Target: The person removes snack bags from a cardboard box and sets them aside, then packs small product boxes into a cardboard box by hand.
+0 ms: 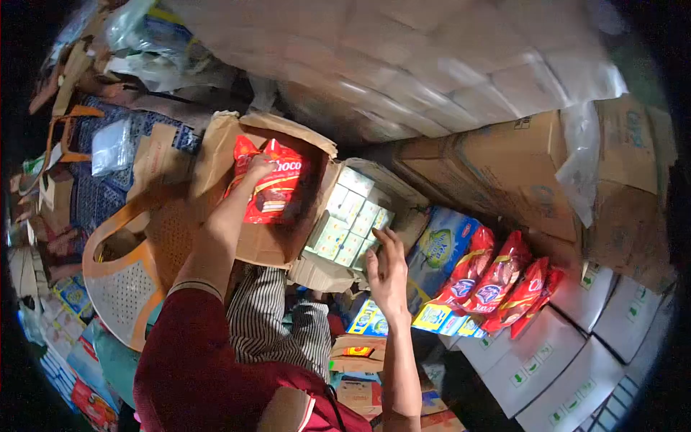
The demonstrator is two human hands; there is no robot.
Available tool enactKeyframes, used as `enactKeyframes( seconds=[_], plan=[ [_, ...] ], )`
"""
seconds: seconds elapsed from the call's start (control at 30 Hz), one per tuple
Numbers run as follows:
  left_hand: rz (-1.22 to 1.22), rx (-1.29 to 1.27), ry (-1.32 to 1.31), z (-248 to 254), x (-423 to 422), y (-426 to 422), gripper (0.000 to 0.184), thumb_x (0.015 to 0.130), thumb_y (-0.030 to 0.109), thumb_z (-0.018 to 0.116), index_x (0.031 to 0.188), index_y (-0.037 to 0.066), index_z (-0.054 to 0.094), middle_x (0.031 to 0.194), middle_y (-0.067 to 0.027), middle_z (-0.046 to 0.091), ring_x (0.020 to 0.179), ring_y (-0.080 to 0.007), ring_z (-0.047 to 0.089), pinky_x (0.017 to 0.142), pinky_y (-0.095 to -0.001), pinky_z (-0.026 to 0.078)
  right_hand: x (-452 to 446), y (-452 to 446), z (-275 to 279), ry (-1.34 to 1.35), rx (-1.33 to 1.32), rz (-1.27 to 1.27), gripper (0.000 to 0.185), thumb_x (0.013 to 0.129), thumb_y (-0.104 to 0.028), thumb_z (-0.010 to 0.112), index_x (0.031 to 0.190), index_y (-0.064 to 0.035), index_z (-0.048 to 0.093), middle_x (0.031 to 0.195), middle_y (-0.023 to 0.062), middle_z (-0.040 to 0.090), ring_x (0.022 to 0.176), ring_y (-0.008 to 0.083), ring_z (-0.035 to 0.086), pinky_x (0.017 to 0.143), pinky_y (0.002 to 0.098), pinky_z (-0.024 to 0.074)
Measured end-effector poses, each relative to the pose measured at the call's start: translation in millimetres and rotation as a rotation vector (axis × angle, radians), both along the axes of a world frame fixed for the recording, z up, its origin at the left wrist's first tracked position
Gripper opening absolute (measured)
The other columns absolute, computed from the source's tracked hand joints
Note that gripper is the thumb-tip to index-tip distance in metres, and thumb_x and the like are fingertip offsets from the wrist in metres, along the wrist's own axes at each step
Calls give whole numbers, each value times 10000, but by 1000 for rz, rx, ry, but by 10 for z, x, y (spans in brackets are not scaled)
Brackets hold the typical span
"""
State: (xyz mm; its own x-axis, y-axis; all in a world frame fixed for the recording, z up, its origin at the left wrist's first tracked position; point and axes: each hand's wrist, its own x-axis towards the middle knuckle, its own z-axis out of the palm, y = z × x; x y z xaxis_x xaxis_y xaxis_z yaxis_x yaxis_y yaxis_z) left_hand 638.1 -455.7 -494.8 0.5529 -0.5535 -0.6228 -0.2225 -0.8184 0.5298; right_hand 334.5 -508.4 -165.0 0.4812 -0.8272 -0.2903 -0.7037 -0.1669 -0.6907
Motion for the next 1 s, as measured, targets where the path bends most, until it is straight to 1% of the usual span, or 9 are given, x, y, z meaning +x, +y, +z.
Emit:
enactKeyframes(
  seconds=[0.27,0.43,0.47,0.67,0.77,0.8,0.87,0.9,1.0],
  plan=[
    [-53,-51,22,-1023,106,-33,398,670,291,654,985,51,610,1002,-105,605,919,-213,571,831,-310,433,45,94,-244,116,41,-9,335,800,-59,507,1131,-35,463,1211,213,399,1082,388,435,890,408,386],
    [-41,-260,237,-527,82,131,440,675,251,683,1001,-20,565,984,-139,599,887,-225,577,801,-323,450,18,206,-197,95,66,-8,336,799,-66,515,1131,-41,466,1200,195,421,1078,375,445,890,410,388],
    [23,-273,523,-552,86,180,396,676,235,697,941,-28,564,938,-138,603,825,-223,587,753,-331,468,21,219,-181,90,67,-6,335,799,-66,515,1130,-42,466,1199,194,424,1075,376,447,890,410,389],
    [-462,-130,-193,98,-646,185,537,670,486,619,897,0,582,794,-210,594,763,-356,571,718,-434,438,36,343,-171,35,-43,42,345,781,-45,529,1121,-43,473,1125,202,471,1031,362,474,870,381,400],
    [-487,-438,-431,-314,-989,162,246,739,297,515,660,72,572,610,-164,560,569,-326,543,500,-431,413,-31,450,-223,54,51,19,354,786,-102,529,1131,-61,460,1162,199,445,1034,369,466,869,399,405],
    [-380,-84,175,207,-1031,23,302,784,265,496,852,-14,590,810,-212,594,804,-356,563,719,-405,452,-36,451,-158,30,14,36,359,793,-127,521,1138,-56,449,1169,196,441,1041,366,462,868,400,406],
    [-400,-311,-193,788,-1163,121,306,816,272,477,874,-11,581,746,-175,575,738,-300,556,688,-381,445,-58,474,-33,63,58,17,352,789,-107,517,1128,-39,448,1174,210,429,1037,372,460,862,394,409],
    [-390,-499,-433,439,-1111,266,307,816,294,494,856,2,581,662,-141,553,664,-256,547,635,-365,444,-61,460,82,58,113,-2,351,786,-99,518,1124,-30,448,1173,214,427,1033,374,460,863,391,409],
    [-218,-593,-322,1348,-1032,541,301,868,238,459,963,-36,537,812,-152,561,786,-247,548,757,-312,431,-247,537,-14,-2,32,43,398,786,-111,530,1156,-21,413,1159,218,424,1045,369,451,890,389,393]
  ],
)
